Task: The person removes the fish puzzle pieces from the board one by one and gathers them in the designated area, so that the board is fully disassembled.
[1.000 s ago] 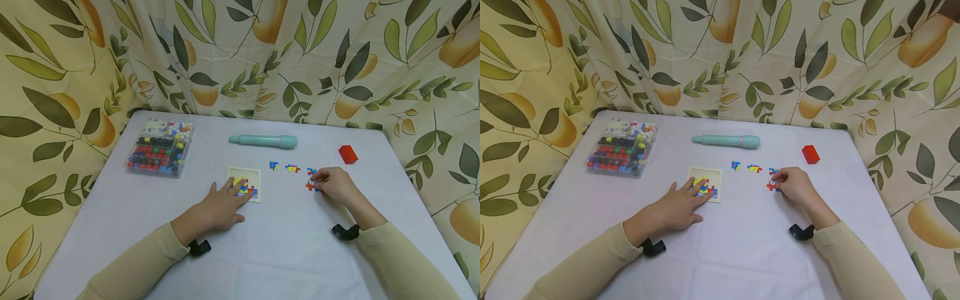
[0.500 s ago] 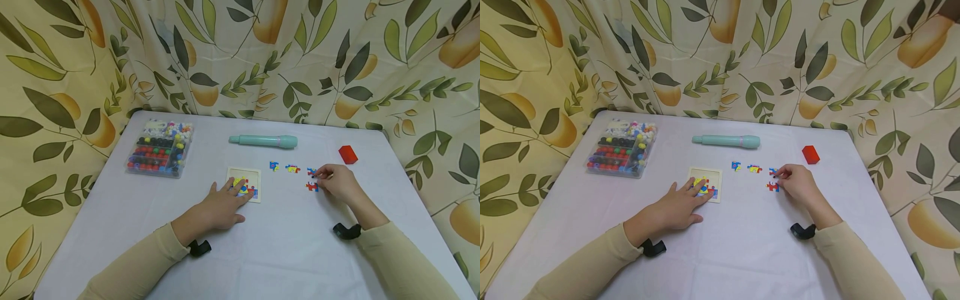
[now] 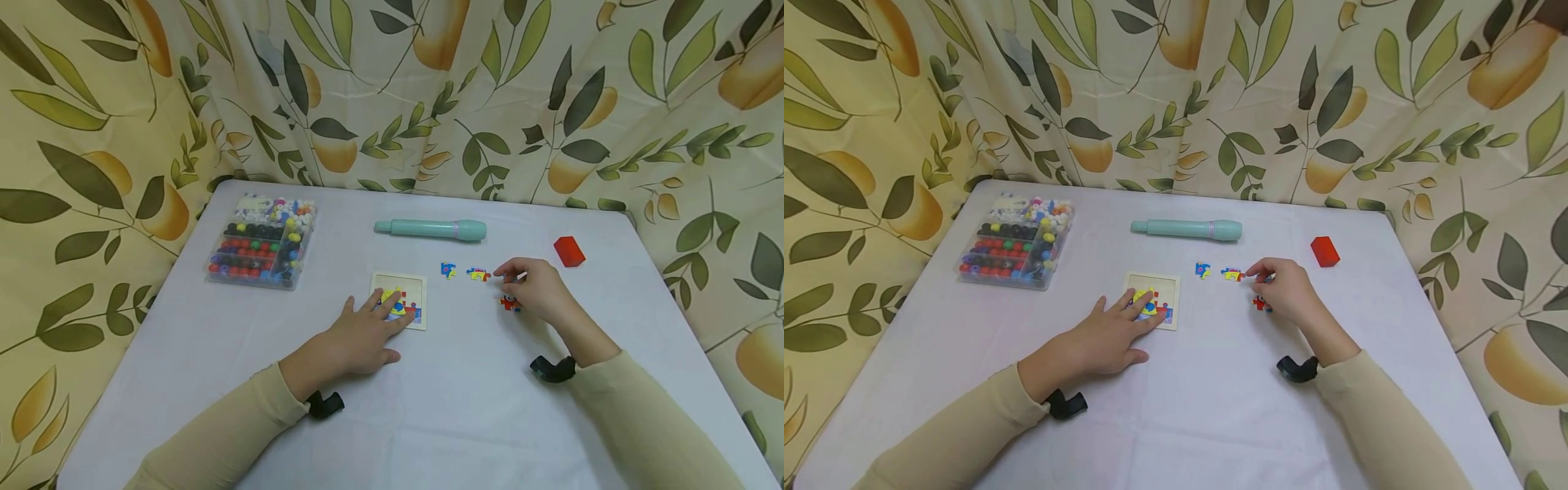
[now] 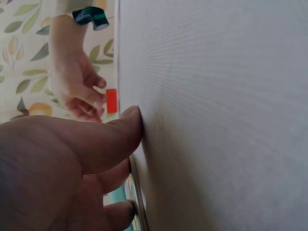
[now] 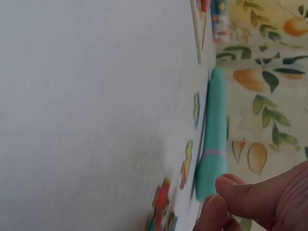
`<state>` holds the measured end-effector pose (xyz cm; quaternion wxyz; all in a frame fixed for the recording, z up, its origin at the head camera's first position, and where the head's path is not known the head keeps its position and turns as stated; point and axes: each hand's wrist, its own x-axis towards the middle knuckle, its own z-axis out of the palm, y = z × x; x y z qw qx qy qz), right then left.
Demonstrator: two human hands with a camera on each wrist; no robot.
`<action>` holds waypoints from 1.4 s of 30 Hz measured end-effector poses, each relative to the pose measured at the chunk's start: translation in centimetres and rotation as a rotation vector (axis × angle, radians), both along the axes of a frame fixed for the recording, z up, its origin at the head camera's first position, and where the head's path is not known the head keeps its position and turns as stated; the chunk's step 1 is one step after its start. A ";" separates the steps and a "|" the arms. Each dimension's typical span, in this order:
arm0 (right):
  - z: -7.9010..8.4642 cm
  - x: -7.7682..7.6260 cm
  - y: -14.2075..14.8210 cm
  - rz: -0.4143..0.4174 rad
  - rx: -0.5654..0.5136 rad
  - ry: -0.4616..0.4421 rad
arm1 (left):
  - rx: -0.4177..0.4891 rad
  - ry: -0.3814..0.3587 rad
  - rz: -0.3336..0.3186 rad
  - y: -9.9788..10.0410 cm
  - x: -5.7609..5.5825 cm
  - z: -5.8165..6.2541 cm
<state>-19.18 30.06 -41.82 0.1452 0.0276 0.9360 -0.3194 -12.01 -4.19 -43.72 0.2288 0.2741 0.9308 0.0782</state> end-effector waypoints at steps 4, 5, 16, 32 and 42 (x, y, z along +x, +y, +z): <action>0.2 -0.1 -1.6 0.030 -0.020 0.003 | 0.005 -0.007 0.002 0.0 0.0 -0.1; 0.3 -0.1 -2.1 0.040 -0.025 0.006 | 0.006 -0.010 0.002 0.0 0.0 -0.1; -0.5 -0.4 -6.9 0.164 -0.130 0.079 | 0.008 -0.037 0.039 0.2 -0.3 -0.7; -2.2 -0.8 -14.6 0.347 -0.140 0.046 | -0.039 -0.040 0.070 0.0 0.1 -1.0; -2.5 -0.9 -15.8 0.352 -0.020 0.036 | -0.047 -0.018 0.050 -0.2 0.5 -0.9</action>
